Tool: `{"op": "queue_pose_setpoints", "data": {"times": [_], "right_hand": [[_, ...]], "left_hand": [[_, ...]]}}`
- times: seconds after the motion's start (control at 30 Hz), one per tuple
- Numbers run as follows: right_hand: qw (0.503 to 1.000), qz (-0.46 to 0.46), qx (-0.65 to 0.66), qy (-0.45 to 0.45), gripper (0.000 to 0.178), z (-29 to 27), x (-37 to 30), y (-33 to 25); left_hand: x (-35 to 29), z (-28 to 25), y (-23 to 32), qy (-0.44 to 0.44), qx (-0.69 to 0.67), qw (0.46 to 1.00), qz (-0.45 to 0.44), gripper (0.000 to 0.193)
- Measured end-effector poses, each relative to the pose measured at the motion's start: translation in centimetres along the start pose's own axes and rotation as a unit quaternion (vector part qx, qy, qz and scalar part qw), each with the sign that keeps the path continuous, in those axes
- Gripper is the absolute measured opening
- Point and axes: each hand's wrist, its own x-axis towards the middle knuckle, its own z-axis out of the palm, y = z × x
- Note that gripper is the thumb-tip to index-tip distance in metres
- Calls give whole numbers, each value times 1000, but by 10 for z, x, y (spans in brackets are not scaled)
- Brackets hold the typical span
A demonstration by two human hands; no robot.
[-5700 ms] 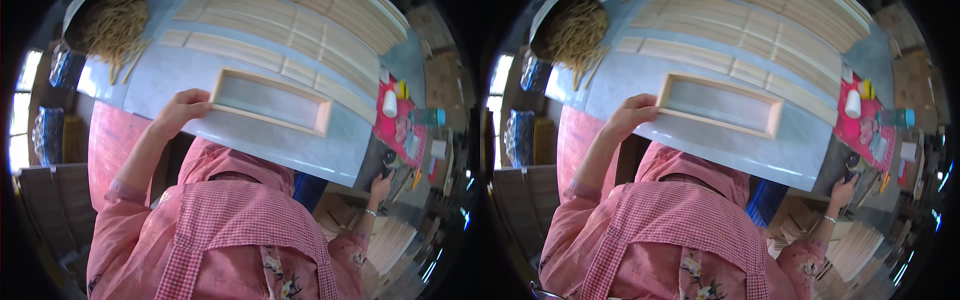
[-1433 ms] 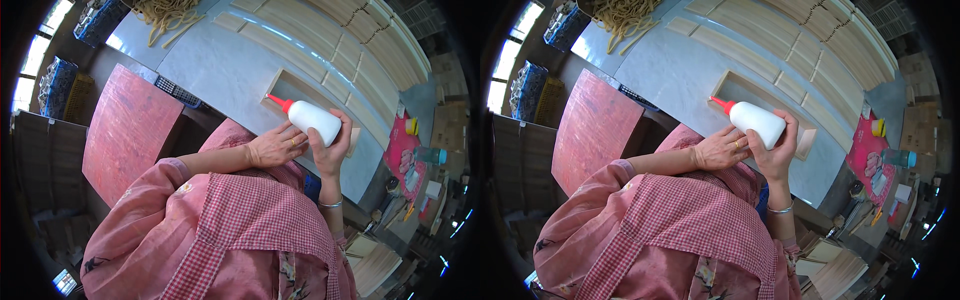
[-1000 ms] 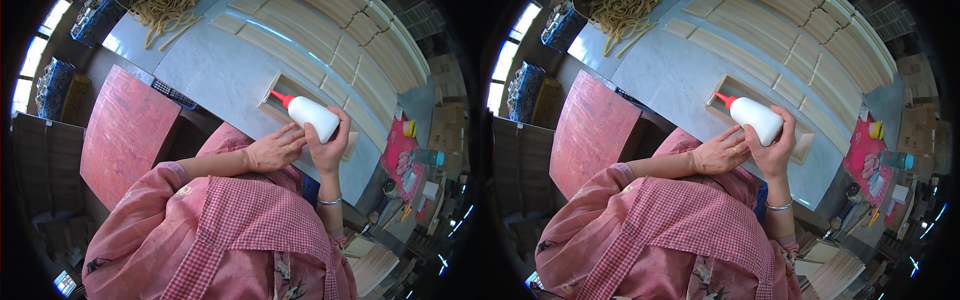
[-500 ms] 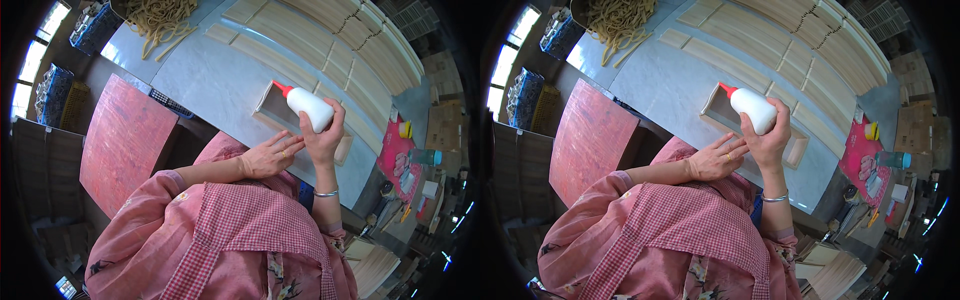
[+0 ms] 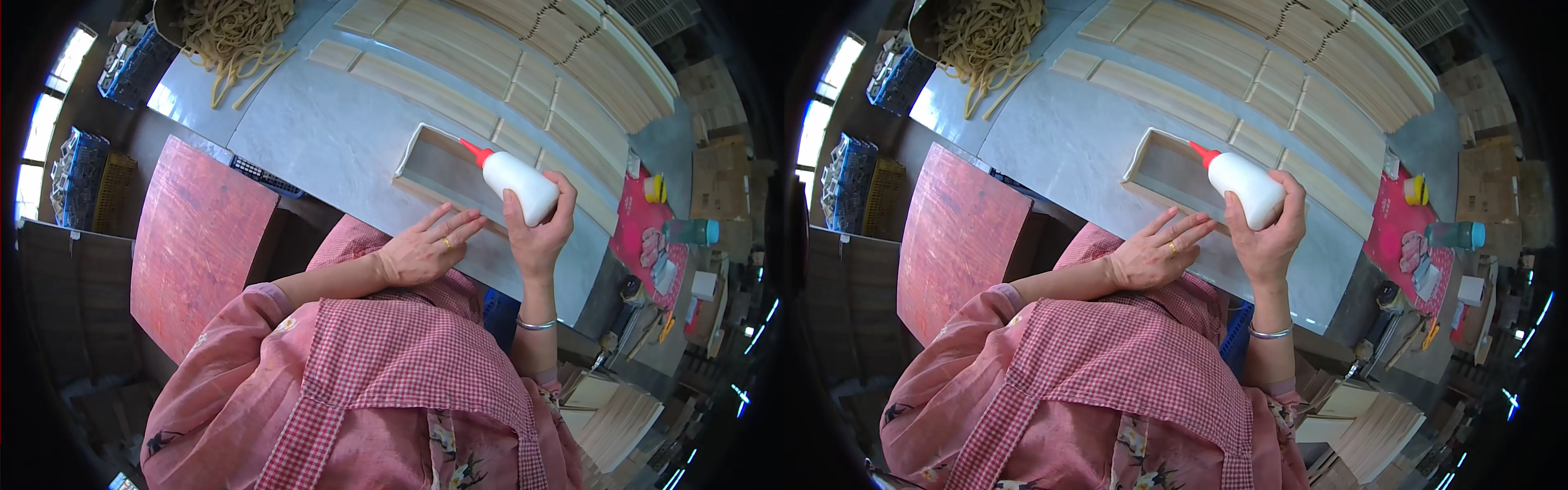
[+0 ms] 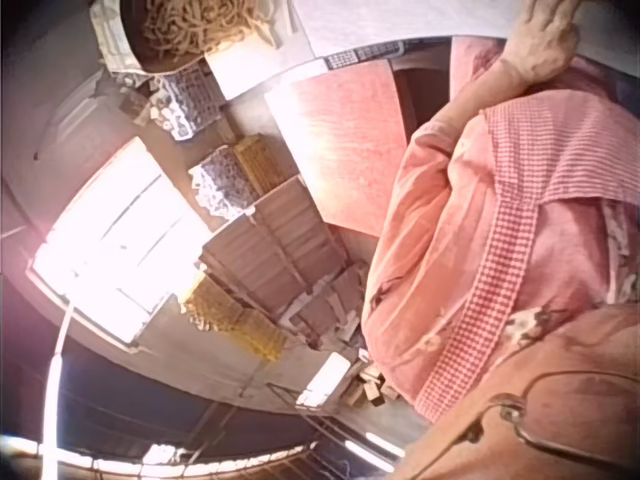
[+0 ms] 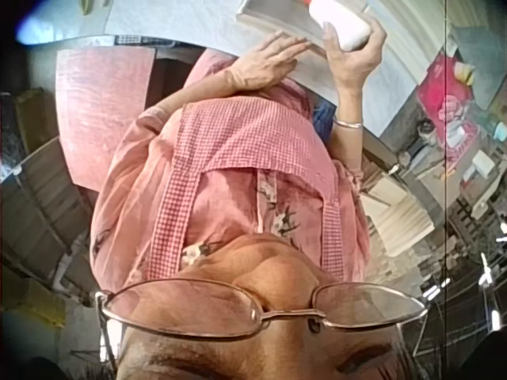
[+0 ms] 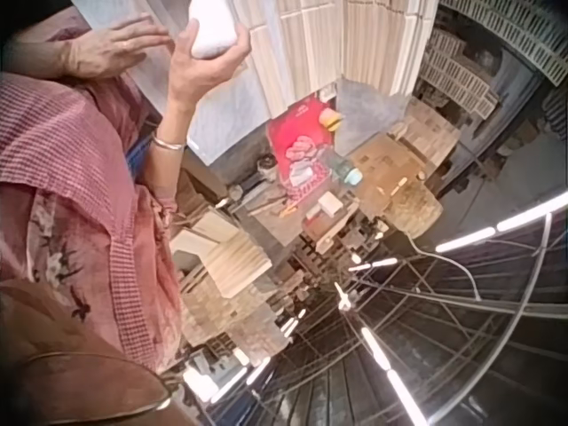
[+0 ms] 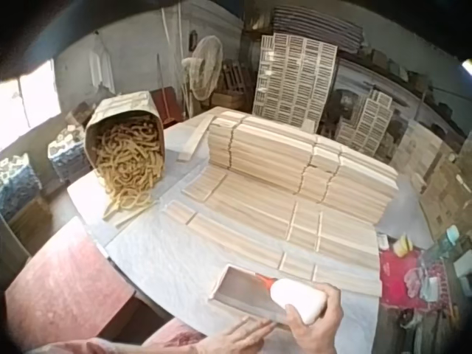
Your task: Assembling wooden boxes by applying glue to wooden components and securing them with a pneumatic nail gun.
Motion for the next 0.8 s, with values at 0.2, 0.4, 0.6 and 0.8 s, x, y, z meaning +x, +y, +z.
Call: {"op": "queue_pose_setpoints", "data": {"times": [0.2, 0.4, 0.6, 0.8], "right_hand": [[999, 27, -27, 29, 55, -25, -14, 9], [995, 58, -50, 56, 55, -49, -28, 16], [989, 85, -91, 81, 55, -73, -39, 23], [982, 97, -124, 106, 55, -94, -51, 32]], "left_hand": [[1, -4, 2, -16, -5, 1000, -8, 16], [1, -6, 4, -33, -11, 999, -16, 15], [4, -8, 3, -36, -9, 999, -17, 15], [6, -10, 4, -26, -17, 999, -16, 14]]}}
